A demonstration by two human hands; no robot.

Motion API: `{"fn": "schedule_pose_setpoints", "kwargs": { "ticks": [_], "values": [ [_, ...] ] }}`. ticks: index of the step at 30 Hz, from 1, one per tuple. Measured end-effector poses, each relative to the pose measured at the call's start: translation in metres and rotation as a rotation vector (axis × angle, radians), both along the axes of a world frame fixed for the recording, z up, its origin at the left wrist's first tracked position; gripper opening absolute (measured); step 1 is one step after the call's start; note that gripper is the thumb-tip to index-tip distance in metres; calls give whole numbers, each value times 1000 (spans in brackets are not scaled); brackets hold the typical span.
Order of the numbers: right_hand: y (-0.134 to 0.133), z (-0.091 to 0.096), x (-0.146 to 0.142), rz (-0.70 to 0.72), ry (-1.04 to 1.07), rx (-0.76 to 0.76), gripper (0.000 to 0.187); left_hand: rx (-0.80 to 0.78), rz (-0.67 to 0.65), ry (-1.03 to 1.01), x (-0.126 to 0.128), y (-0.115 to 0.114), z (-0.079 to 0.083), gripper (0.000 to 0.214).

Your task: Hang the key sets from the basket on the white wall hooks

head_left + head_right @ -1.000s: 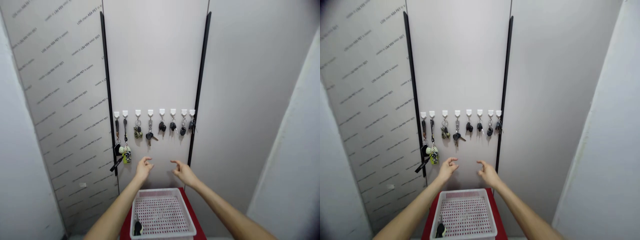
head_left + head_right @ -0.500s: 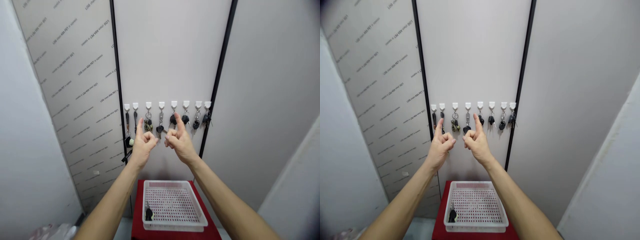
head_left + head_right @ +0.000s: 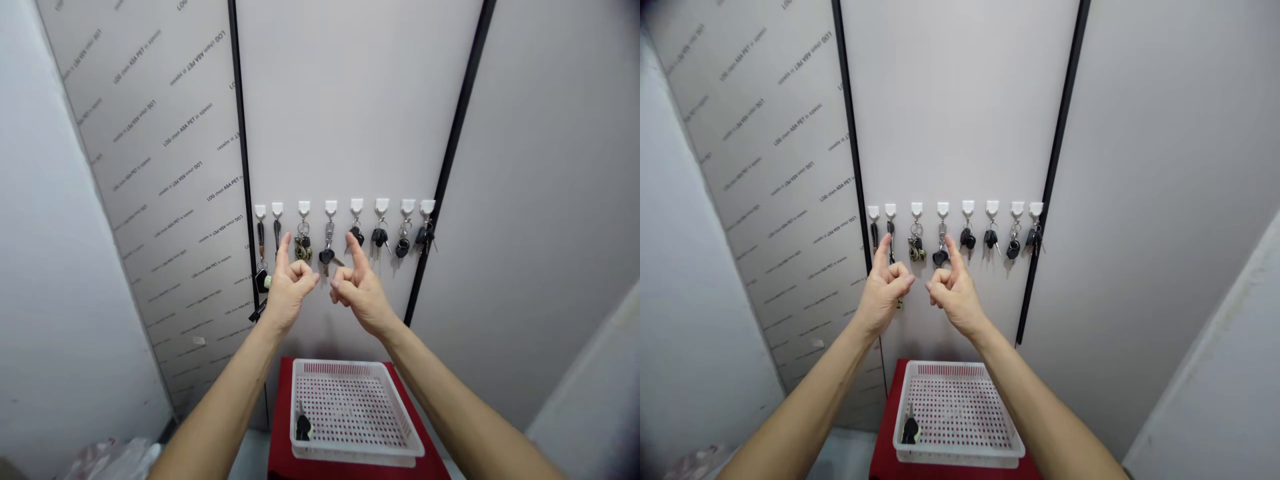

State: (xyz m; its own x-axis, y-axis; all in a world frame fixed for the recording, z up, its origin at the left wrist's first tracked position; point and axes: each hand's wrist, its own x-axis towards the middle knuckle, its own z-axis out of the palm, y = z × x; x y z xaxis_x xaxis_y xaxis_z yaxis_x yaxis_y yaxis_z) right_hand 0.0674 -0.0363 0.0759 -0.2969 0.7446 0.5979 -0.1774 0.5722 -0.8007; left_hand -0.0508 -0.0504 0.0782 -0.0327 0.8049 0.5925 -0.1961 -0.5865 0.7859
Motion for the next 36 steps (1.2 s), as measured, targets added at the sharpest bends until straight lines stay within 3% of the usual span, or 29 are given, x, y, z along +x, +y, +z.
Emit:
{"fn": "schedule_pose_setpoints", "kwargs": {
  "ticks": [4,9,11,13,17,21,24,29,33,36],
  "values": [
    [13,-7,-1,-57,-76,-93,67,-23,116,34,-12,19,-12,72],
    [47,-2,-1,-406,-77,-119,41,-149,636,-48,-49,64,-27,55],
    [62,3,-2,-554,-90,-59,37,-196,827,18,-59,78,-29,54],
    [74,7,-5,-667,-160,10,35,-247,936,163,-61,88,-30,58],
    [91,9,-11,-802,-300,92,39,-339,968,419,-54,94,-30,60],
    [101,8,-14,-864,-377,39,41,-380,1054,527,-46,98,-27,55],
    [106,9,-14,-901,-436,9,34,-401,1078,541,-46,101,-26,49],
    [106,11,-15,-885,-517,32,23,-291,972,554,-55,103,-25,30],
    [104,15,-12,-885,-416,84,21,-306,910,486,-64,96,-18,21],
    [104,21,-9,-905,-277,108,20,-285,916,423,-68,90,-4,20]
  ]
}}
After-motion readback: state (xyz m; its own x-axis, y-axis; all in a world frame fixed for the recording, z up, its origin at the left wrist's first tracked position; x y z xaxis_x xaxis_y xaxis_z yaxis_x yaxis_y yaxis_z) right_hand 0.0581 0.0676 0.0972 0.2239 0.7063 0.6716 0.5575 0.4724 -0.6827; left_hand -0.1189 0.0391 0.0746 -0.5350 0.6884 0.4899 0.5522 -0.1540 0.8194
